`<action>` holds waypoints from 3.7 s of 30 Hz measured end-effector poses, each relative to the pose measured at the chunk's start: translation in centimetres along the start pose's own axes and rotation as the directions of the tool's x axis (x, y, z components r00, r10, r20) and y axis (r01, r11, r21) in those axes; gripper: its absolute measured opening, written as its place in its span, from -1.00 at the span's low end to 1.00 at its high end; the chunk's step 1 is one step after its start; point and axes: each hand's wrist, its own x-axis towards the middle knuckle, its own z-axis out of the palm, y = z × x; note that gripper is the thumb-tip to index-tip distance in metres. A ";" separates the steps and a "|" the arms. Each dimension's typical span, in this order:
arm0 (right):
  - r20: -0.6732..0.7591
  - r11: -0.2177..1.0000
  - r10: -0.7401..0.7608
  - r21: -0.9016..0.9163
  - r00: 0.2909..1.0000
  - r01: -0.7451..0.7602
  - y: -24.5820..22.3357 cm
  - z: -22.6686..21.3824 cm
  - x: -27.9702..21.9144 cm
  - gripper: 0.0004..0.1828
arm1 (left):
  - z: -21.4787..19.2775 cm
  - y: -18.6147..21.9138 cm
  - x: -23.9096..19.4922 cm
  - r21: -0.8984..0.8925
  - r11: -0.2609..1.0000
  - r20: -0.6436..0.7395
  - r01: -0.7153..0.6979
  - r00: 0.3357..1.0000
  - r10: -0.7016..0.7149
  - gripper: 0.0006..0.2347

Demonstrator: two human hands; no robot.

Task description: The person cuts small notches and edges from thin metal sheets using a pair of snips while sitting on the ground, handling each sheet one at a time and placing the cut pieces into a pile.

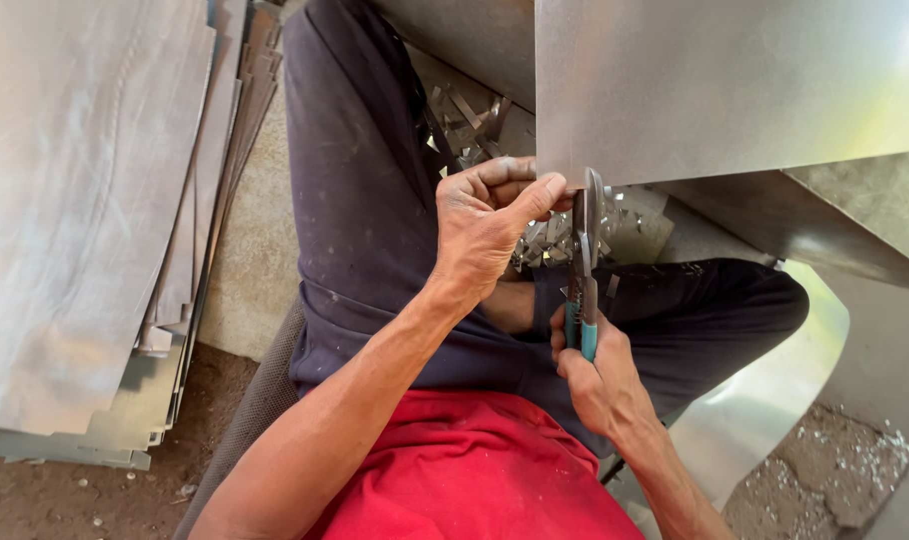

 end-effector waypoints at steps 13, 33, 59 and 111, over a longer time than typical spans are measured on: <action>-0.090 0.975 -0.076 -0.216 0.993 0.055 0.1 -0.9 0.1 -0.85 | 1.8 0.7 7.2 0.493 0.843 0.070 -0.217 0.975 0.210 -0.51; -0.158 0.758 -0.019 0.642 0.987 0.117 3.3 0.6 -0.9 -0.19 | 7.5 -6.2 1.8 0.378 0.921 0.172 0.094 0.971 -0.169 -0.70; -0.268 0.997 0.066 -0.018 0.961 -0.074 4.3 -3.3 -1.7 -0.79 | 7.8 -6.6 1.9 0.149 0.988 -0.223 0.038 0.975 -0.004 -0.73; -0.306 0.673 0.087 0.720 0.948 0.170 5.4 -1.6 -1.5 -0.70 | 12.3 -11.4 0.2 0.514 0.852 0.208 0.102 0.949 -0.239 -0.76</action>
